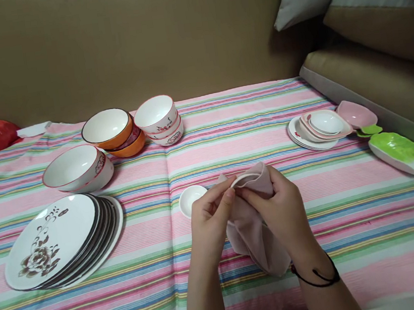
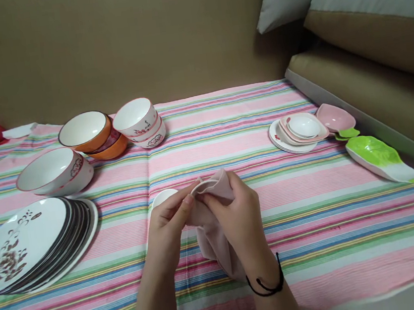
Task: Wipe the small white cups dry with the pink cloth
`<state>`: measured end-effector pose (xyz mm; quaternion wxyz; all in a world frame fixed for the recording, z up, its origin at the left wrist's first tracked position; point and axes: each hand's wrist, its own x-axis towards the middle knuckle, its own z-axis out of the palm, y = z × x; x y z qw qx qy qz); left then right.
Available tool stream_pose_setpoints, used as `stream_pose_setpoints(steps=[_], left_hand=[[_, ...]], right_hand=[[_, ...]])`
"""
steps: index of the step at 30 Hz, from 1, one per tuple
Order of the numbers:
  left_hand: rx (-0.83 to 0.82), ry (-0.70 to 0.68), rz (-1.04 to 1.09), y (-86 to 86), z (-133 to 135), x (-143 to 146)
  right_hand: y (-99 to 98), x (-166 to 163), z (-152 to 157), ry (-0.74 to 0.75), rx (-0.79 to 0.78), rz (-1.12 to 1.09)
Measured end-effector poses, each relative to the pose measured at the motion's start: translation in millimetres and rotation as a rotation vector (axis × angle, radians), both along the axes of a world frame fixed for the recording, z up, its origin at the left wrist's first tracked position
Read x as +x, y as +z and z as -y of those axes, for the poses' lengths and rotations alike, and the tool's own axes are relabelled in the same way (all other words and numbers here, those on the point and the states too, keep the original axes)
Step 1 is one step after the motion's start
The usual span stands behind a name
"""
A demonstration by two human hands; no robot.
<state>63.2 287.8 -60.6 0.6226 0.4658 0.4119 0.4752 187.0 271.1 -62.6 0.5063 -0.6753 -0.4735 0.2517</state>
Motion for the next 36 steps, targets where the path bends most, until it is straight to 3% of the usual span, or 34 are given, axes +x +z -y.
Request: stream_pose_setpoints(steps=[10,15,25,32,36], left_hand=[[-0.05,0.116,0.031,-5.1,-0.8,2.8],[-0.019,0.095,0.006,-4.1,-0.1,2.4],[0.07,0.032,-0.049,-3.3,-0.6,-1.4],[0.043,0.052,0.055,-7.8,0.3,-0.4],[0.061,0.053,0.084,-7.3,-0.5,0.9]], right_hand=[[-5.7,5.6,-0.4,0.03,-0.004,0.005],[-8.4,7.1,0.7,0.004,-0.008,0.007],[-5.7,5.4,-0.1,-0.077,0.034,-0.203],[-6.8,8.6,-0.7,0.089,0.007,-0.348],[-6.7,5.9,-2.0,0.087,-0.03,-0.372]])
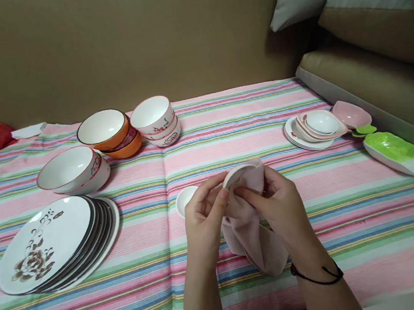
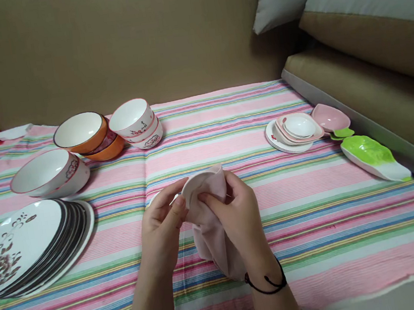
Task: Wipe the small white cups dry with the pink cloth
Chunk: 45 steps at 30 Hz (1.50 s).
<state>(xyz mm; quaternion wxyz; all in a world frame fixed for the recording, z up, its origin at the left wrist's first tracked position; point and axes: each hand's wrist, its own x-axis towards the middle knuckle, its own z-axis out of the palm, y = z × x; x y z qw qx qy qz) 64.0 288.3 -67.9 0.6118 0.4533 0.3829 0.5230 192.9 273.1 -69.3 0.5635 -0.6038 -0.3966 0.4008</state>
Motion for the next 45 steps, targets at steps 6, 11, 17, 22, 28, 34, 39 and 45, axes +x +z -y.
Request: stream_pose_setpoints(steps=[6,11,17,22,28,34,39,45], left_hand=[[0.024,-0.03,0.033,2.8,2,3],[-0.005,-0.076,0.053,5.1,3,4],[-0.09,-0.041,0.1,2.6,2,1],[-0.12,0.026,0.05,0.5,1,-2],[-0.144,-0.004,0.059,-1.1,1,0],[-0.145,-0.014,0.075,2.1,3,6],[-0.147,-0.021,0.097,4.0,3,4],[-0.111,-0.064,0.113,3.8,4,2]], right_hand=[[6.4,-10,1,-0.131,-0.07,0.133],[6.5,-14,3,-0.235,-0.068,0.112],[4.5,-11,2,-0.122,-0.055,0.065],[3.5,-7,1,0.081,-0.067,0.053],[8.9,-14,2,-0.047,-0.085,0.043],[7.1,-14,1,-0.151,-0.067,-0.037],[2.6,-10,1,-0.031,-0.069,-0.147],[3.4,-11,0,-0.034,-0.071,-0.201]])
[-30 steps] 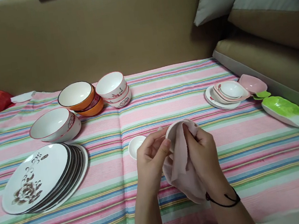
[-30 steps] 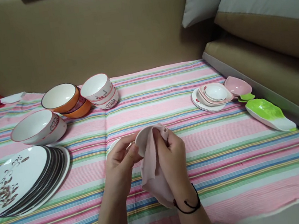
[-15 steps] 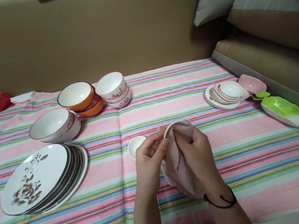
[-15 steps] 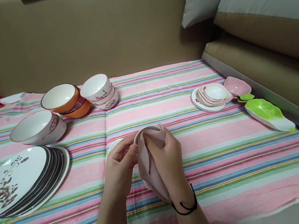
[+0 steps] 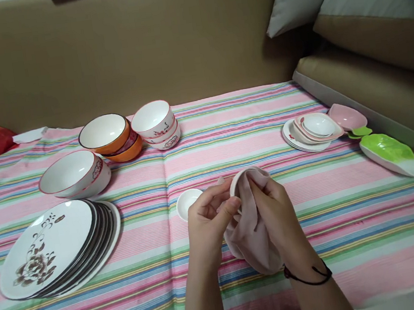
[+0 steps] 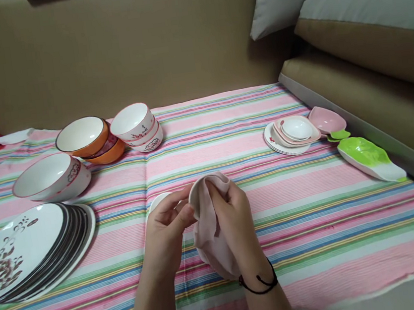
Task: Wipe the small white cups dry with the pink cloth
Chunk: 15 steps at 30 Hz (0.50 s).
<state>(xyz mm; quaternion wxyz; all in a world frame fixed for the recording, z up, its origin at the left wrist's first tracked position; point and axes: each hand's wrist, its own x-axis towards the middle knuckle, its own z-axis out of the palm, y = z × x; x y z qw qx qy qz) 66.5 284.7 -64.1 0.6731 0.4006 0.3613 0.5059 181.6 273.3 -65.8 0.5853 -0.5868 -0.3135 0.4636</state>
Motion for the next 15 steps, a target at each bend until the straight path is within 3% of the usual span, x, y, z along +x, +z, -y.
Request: stream_pose_setpoints(steps=[6,15], left_hand=[[-0.003,0.064,-0.025,0.3,-0.8,-1.8],[-0.054,0.113,-0.044,-2.4,-4.0,-4.7]], right_hand=[[4.8,0.1,1.0,0.074,-0.025,0.055],[2.5,7.5,2.3,0.201,0.083,0.205]])
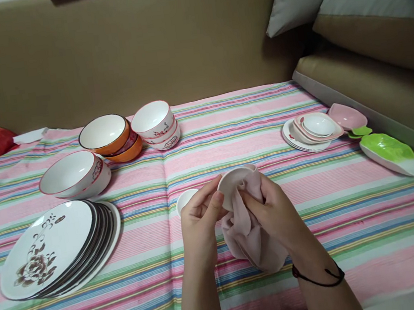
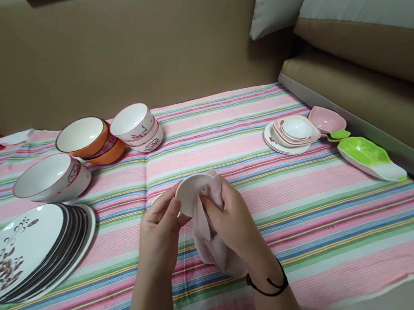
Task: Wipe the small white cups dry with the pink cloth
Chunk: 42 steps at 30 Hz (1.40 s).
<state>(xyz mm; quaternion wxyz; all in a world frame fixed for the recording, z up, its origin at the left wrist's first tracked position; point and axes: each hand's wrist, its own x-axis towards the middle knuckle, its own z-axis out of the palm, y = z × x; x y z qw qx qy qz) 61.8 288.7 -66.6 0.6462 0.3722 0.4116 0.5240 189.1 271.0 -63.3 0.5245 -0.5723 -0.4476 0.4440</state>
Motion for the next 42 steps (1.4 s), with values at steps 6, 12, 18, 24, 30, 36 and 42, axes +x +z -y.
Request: stream_pose_setpoints(steps=[6,12,18,24,30,36,42], left_hand=[[0.016,-0.017,-0.015,1.5,1.2,0.2],[0.053,-0.082,0.019,2.1,1.5,-0.3],[0.072,-0.082,0.002,3.1,1.7,1.2],[0.039,-0.014,0.008,-0.3,0.2,-1.2],[0.037,-0.003,-0.014,0.6,-0.1,-0.6],[0.08,-0.08,-0.025,4.6,0.6,-0.2],[0.12,-0.087,-0.046,6.3,-0.7,-0.7]], right_hand=[[0.9,0.4,-1.1,-0.088,-0.018,0.003],[1.4,-3.7,-2.9,-0.236,-0.039,-0.025],[6.6,-3.3,-0.8,-0.134,-0.061,-0.113],[1.2,-2.9,-0.9,0.016,-0.039,-0.143],[1.4,-4.9,-2.2,-0.078,-0.034,-0.078],[-0.1,-4.9,-3.5,-0.258,-0.085,-0.083],[-0.1,-4.5,-3.0,-0.184,-0.104,-0.168]])
